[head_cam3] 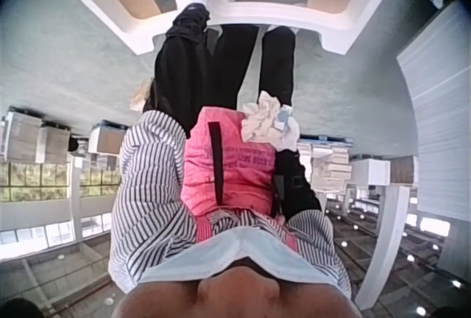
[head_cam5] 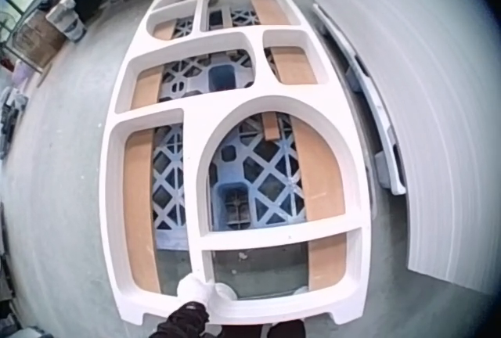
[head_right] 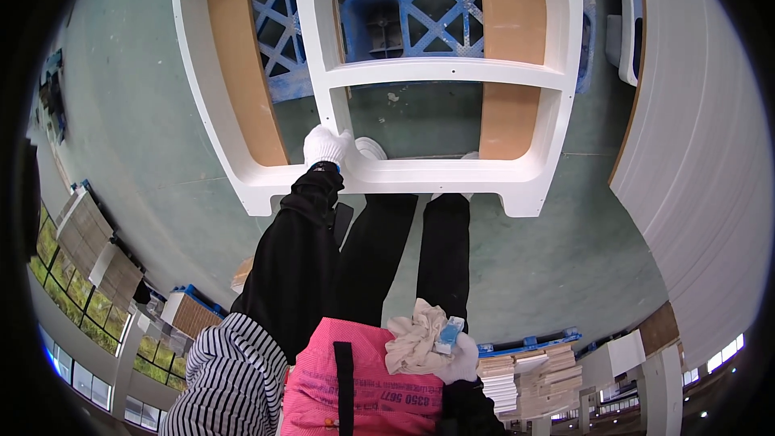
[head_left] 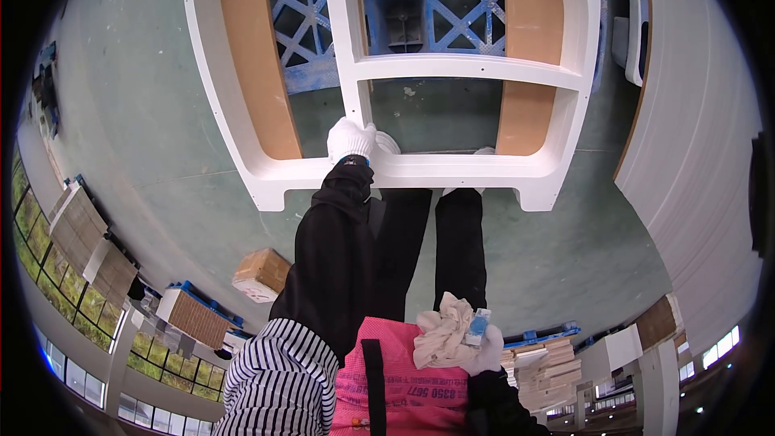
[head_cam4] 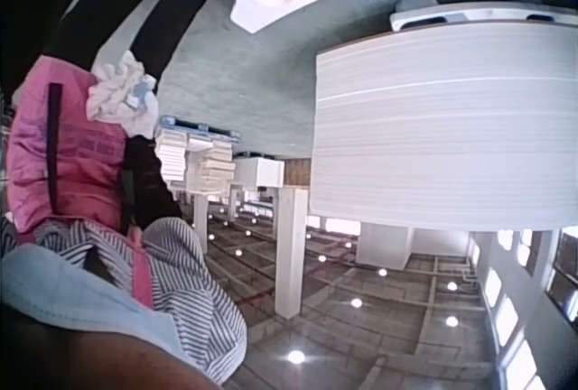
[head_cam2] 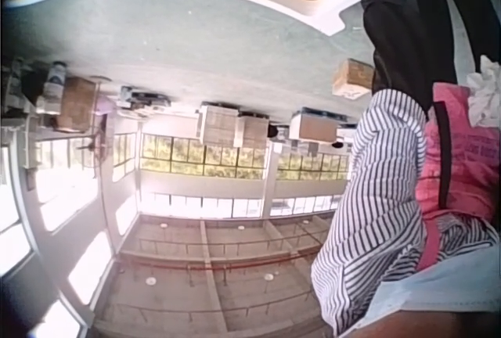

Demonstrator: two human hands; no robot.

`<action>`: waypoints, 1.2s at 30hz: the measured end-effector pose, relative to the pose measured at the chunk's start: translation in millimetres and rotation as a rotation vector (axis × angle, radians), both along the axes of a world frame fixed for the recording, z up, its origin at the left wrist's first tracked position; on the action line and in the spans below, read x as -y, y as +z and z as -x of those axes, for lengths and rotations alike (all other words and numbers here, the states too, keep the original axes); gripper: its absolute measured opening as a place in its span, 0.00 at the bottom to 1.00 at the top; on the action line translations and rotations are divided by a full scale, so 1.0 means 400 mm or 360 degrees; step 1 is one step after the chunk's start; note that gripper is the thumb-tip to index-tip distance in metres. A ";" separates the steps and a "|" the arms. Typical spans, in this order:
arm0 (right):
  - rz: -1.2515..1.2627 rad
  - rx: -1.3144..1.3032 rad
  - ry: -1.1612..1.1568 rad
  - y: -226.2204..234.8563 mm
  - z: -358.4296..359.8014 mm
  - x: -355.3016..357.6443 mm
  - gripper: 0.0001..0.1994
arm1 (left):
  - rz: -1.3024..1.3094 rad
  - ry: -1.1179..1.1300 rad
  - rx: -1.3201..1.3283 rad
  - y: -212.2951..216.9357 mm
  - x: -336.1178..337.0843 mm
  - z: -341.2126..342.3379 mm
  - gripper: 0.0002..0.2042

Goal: Cleaning and inspecting a white shelving unit using a cloth and sponge in a factory setting.

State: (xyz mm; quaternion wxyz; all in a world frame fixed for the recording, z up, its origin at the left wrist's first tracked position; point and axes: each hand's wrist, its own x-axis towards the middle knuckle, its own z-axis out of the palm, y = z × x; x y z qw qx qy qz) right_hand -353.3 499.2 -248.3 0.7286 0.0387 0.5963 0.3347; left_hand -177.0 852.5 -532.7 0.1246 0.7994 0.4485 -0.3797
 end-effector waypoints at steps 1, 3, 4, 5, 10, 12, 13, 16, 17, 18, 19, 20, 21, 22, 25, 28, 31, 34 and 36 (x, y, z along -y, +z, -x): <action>0.0007 -0.0113 0.0060 -0.004 0.006 0.005 0.29 | -0.0034 0.0000 0.0037 -0.001 -0.005 0.005 0.23; 0.0072 -0.0107 0.0198 -0.003 -0.010 -0.003 0.30 | -0.0020 -0.0022 0.0047 -0.005 -0.008 0.010 0.23; 0.0141 -0.0100 0.0335 0.000 -0.023 -0.012 0.30 | -0.0001 -0.0045 0.0058 -0.007 -0.008 0.011 0.23; 0.0151 -0.0097 0.0335 -0.004 -0.014 -0.011 0.30 | 0.0008 -0.0045 0.0062 -0.008 -0.009 0.012 0.23; 0.0119 0.0009 0.0156 0.023 -0.049 -0.028 0.33 | 0.0103 -0.0109 0.0065 -0.015 -0.012 0.014 0.23; 0.0136 0.0046 0.0129 0.016 -0.021 -0.014 0.33 | 0.0115 -0.0098 0.0032 0.007 -0.009 -0.002 0.23; 0.0047 0.0057 0.0107 0.009 -0.011 -0.017 0.33 | 0.0077 -0.0113 0.0039 0.003 -0.031 0.004 0.23; 0.0158 -0.0010 0.0262 0.012 -0.032 -0.036 0.33 | 0.0038 -0.0144 -0.0072 -0.010 -0.055 0.015 0.23; 0.0126 0.0021 0.0201 0.010 -0.034 -0.042 0.34 | 0.0027 -0.0149 -0.0073 -0.017 -0.065 0.015 0.23; 0.0126 0.0007 0.0197 0.016 -0.032 -0.038 0.34 | 0.0168 -0.0116 -0.0088 -0.006 -0.052 0.004 0.23; 0.0177 -0.0032 0.0252 0.017 -0.036 -0.042 0.34 | 0.0249 -0.0079 -0.0105 0.018 -0.083 -0.002 0.23; 0.0218 -0.0071 0.0311 0.018 -0.040 -0.048 0.33 | 0.0312 0.0054 0.0065 0.006 -0.103 0.017 0.25; 0.0033 0.0040 0.0026 0.024 -0.078 -0.060 0.32 | 0.0266 0.0090 0.0207 0.020 -0.059 0.003 0.31; 0.0105 0.0028 0.0108 0.034 -0.089 -0.048 0.32 | 0.0259 0.0111 0.0370 0.046 0.003 -0.043 0.36; 0.0123 0.0041 0.0283 -0.005 -0.032 -0.010 0.31 | 0.0173 0.0236 0.1013 0.078 -0.040 -0.144 0.38; 0.0356 0.0125 0.0106 -0.019 0.050 -0.005 0.27 | 0.0376 0.0196 0.0661 0.120 -0.082 -0.250 0.39; 0.0759 0.0092 0.0094 -0.020 0.068 -0.041 0.24 | 0.0356 0.0033 0.0503 0.102 -0.133 -0.273 0.38; 0.0776 0.0035 0.0119 0.002 -0.003 -0.065 0.24 | 0.0433 0.0052 0.0533 0.082 -0.142 -0.255 0.36; 0.0694 0.0059 0.0180 0.006 -0.047 -0.074 0.24 | 0.0486 0.0187 0.0632 0.054 -0.171 -0.230 0.34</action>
